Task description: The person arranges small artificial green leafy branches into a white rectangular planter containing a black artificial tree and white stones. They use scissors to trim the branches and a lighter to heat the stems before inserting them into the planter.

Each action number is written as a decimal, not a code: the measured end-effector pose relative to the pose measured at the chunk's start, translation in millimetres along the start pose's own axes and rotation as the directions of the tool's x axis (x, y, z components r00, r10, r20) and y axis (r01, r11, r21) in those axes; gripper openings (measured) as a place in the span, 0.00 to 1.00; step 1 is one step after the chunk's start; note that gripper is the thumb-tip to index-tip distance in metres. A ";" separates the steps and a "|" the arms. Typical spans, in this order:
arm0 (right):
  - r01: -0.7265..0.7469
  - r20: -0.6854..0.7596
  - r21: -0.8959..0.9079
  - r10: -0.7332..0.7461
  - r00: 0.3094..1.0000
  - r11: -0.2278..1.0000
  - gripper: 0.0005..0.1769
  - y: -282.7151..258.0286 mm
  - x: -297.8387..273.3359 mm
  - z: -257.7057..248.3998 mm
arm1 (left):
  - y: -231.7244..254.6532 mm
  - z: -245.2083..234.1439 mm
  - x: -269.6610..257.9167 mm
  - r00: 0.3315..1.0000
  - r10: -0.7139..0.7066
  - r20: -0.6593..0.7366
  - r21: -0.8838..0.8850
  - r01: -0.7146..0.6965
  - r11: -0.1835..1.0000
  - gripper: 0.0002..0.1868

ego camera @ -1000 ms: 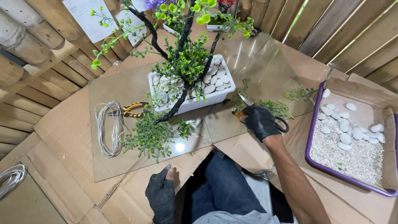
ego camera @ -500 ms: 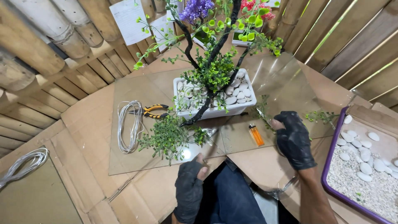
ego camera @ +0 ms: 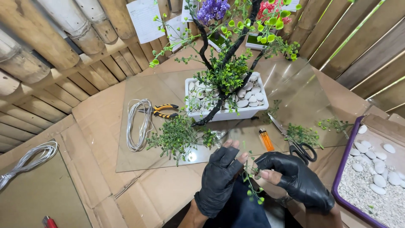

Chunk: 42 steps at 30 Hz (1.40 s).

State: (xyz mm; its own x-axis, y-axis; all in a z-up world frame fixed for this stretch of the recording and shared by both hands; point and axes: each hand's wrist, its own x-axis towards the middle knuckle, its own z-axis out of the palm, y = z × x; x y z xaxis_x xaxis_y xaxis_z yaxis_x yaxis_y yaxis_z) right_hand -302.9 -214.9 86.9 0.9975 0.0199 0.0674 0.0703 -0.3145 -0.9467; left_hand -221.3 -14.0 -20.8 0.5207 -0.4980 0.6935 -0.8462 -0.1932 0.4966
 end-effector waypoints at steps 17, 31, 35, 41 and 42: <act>-0.049 0.250 0.320 -0.035 0.968 0.946 0.14 -15.0 10.7 0.5 | 9.2 -16.3 18.5 0.992 0.117 -0.055 -0.202 -0.126 0.971 0.16; -0.019 0.210 0.544 -0.114 0.971 0.839 0.18 -13.8 15.0 13.6 | 28.0 -20.5 21.7 0.987 -0.133 -0.084 -0.404 0.088 0.910 0.12; 0.038 0.117 0.487 -0.109 0.987 0.873 0.16 -2.3 16.7 12.9 | 27.8 -16.4 23.9 0.971 -0.235 -0.045 -0.526 0.177 0.832 0.10; 0.046 0.003 0.395 -0.051 0.999 0.918 0.18 0.0 15.5 10.2 | 19.6 0.5 13.1 0.906 -0.420 0.041 -0.653 0.343 0.675 0.09; 0.046 0.003 0.395 -0.051 0.999 0.917 0.18 -5.5 16.0 11.8 | 21.9 -3.1 15.9 0.906 -0.420 0.041 -0.653 0.343 0.675 0.09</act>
State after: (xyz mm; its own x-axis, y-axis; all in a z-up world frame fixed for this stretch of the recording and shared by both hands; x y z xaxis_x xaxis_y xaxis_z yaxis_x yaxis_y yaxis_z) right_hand -287.3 -201.7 89.4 0.9926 0.0384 0.1150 0.1113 0.0875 -0.9899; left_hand -231.2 -23.5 2.7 0.8229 -0.4053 0.3982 -0.3190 0.2505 0.9141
